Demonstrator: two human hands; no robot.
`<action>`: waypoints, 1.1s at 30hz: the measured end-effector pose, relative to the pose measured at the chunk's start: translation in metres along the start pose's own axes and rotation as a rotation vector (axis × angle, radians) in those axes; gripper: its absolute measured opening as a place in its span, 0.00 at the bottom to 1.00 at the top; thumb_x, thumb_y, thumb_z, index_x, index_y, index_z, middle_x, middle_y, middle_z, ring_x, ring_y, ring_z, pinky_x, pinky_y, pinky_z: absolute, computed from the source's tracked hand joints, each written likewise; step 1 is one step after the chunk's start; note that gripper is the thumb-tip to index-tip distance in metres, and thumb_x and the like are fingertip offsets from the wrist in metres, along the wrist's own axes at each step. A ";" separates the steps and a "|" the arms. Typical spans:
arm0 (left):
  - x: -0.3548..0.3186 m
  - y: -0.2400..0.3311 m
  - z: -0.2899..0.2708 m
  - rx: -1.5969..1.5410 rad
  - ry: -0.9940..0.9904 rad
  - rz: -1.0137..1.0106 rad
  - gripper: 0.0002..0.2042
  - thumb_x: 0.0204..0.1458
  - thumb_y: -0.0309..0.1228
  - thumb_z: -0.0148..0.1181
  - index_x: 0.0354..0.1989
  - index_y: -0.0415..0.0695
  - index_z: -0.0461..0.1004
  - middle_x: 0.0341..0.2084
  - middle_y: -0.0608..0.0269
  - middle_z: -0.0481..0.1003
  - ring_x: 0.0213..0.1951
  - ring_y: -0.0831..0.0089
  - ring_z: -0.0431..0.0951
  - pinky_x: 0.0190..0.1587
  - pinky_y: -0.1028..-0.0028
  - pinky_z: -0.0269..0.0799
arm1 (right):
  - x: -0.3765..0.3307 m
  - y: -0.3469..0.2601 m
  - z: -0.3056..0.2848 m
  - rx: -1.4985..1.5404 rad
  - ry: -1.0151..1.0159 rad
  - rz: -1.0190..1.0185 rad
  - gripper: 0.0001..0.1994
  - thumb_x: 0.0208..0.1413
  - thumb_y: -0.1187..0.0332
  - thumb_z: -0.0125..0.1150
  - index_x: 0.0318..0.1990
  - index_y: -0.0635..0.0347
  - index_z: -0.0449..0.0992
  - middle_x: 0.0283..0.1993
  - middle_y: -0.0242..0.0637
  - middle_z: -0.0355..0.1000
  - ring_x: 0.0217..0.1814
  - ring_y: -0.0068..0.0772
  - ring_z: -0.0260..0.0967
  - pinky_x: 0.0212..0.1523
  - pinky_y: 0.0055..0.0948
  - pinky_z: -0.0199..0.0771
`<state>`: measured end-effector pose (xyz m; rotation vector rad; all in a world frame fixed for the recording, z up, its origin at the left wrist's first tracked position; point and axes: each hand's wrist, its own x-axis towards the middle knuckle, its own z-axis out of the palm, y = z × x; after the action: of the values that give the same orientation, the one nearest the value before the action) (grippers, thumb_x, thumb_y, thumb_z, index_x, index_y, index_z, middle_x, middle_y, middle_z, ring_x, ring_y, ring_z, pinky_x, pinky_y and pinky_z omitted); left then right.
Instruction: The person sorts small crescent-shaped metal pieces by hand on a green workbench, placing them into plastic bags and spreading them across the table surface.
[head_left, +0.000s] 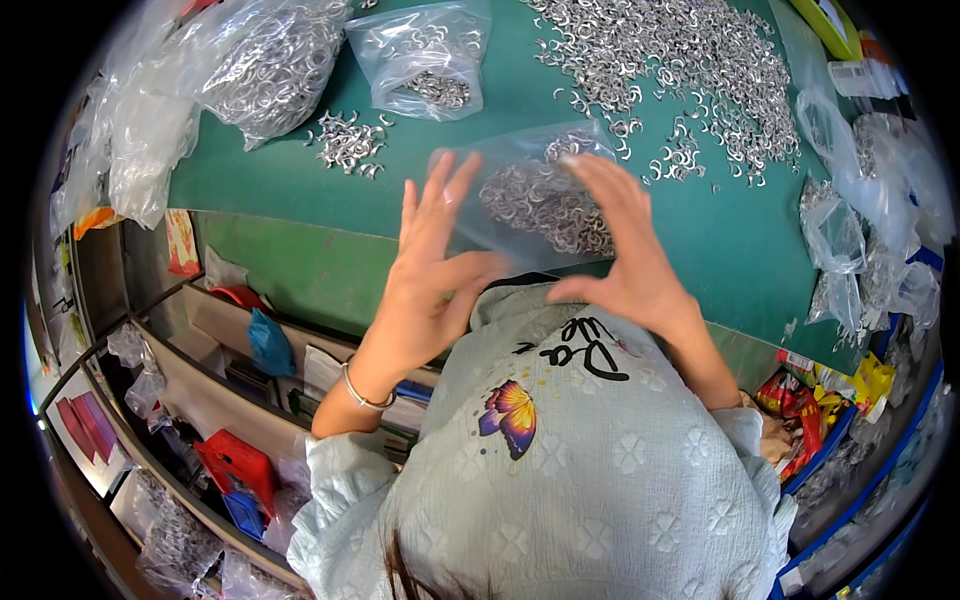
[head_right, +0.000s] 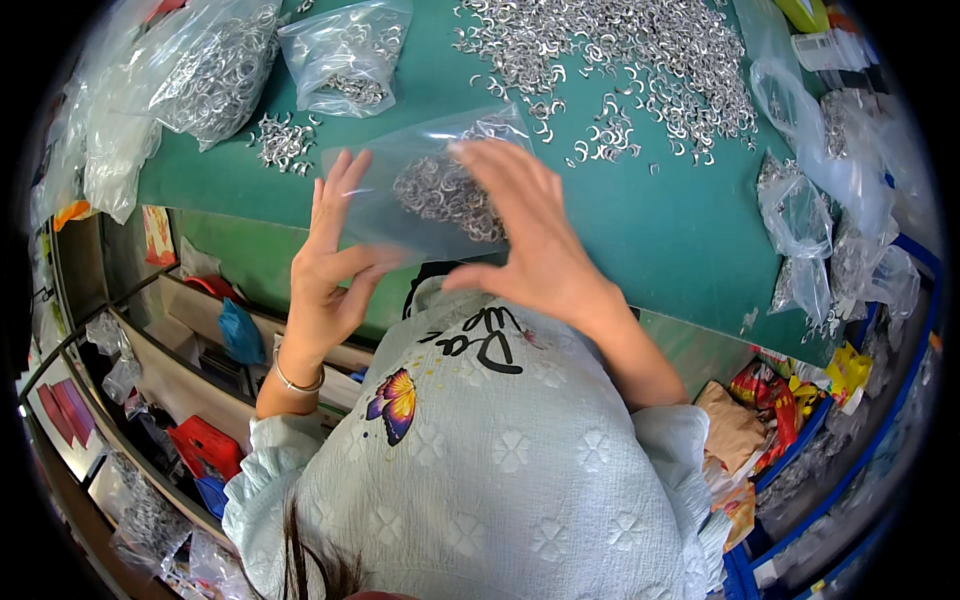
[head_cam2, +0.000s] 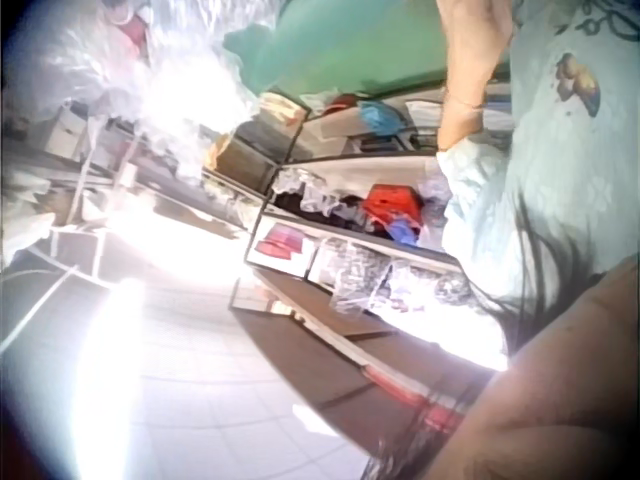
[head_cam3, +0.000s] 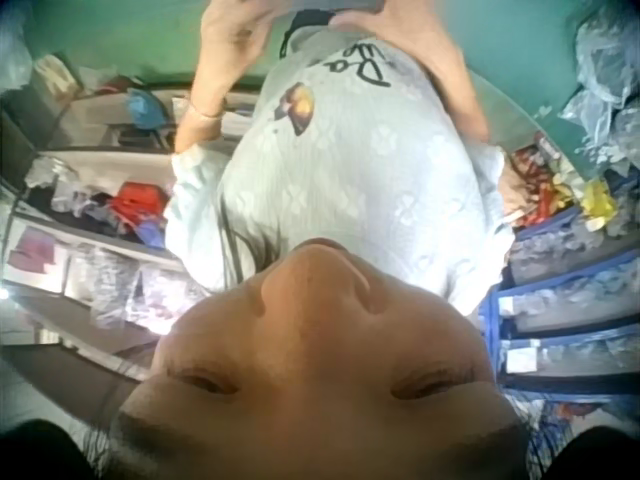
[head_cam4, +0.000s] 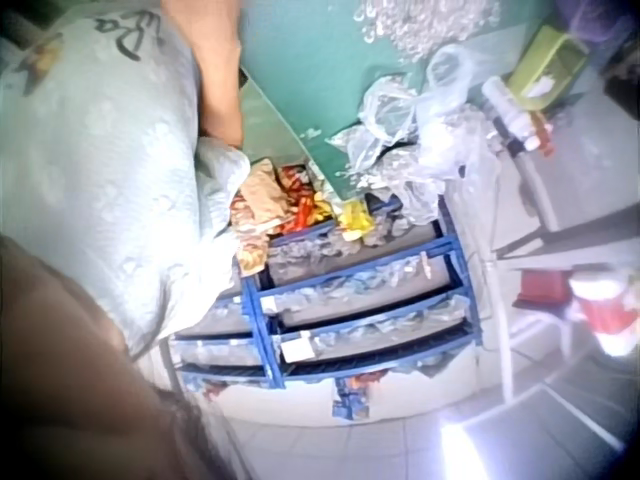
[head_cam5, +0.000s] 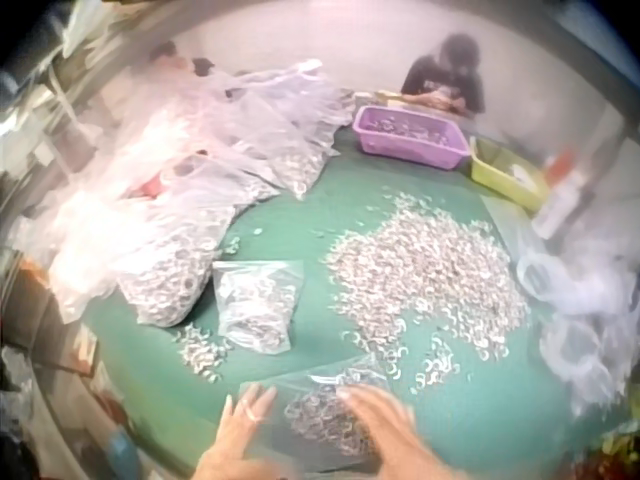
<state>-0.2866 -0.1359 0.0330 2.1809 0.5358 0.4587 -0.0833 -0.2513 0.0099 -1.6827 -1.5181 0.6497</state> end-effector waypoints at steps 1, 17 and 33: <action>0.005 0.004 0.002 0.033 0.003 0.035 0.11 0.37 0.18 0.62 0.31 0.45 0.80 0.63 0.47 0.61 0.69 0.45 0.52 0.67 0.41 0.35 | -0.002 -0.001 0.004 -0.050 -0.058 -0.013 0.45 0.38 0.67 0.74 0.67 0.57 0.57 0.68 0.46 0.53 0.71 0.52 0.47 0.67 0.50 0.47; 0.046 0.042 0.041 -0.058 0.256 0.450 0.16 0.39 0.29 0.66 0.39 0.41 0.77 0.42 0.55 0.71 0.50 0.58 0.70 0.58 0.57 0.62 | 0.002 0.028 0.028 0.313 0.348 0.100 0.17 0.62 0.63 0.52 0.49 0.68 0.76 0.51 0.46 0.75 0.56 0.39 0.71 0.57 0.37 0.67; 0.008 -0.008 0.050 -0.224 0.446 -0.080 0.19 0.44 0.18 0.66 0.47 0.39 0.75 0.42 0.55 0.70 0.44 0.64 0.73 0.45 0.71 0.71 | 0.015 0.015 -0.011 0.408 -0.197 0.018 0.37 0.41 0.68 0.72 0.63 0.61 0.64 0.63 0.41 0.66 0.67 0.44 0.58 0.69 0.40 0.54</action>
<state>-0.2572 -0.1590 -0.0020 1.8375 0.7682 0.9254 -0.0636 -0.2391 0.0053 -1.3522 -1.3871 1.0812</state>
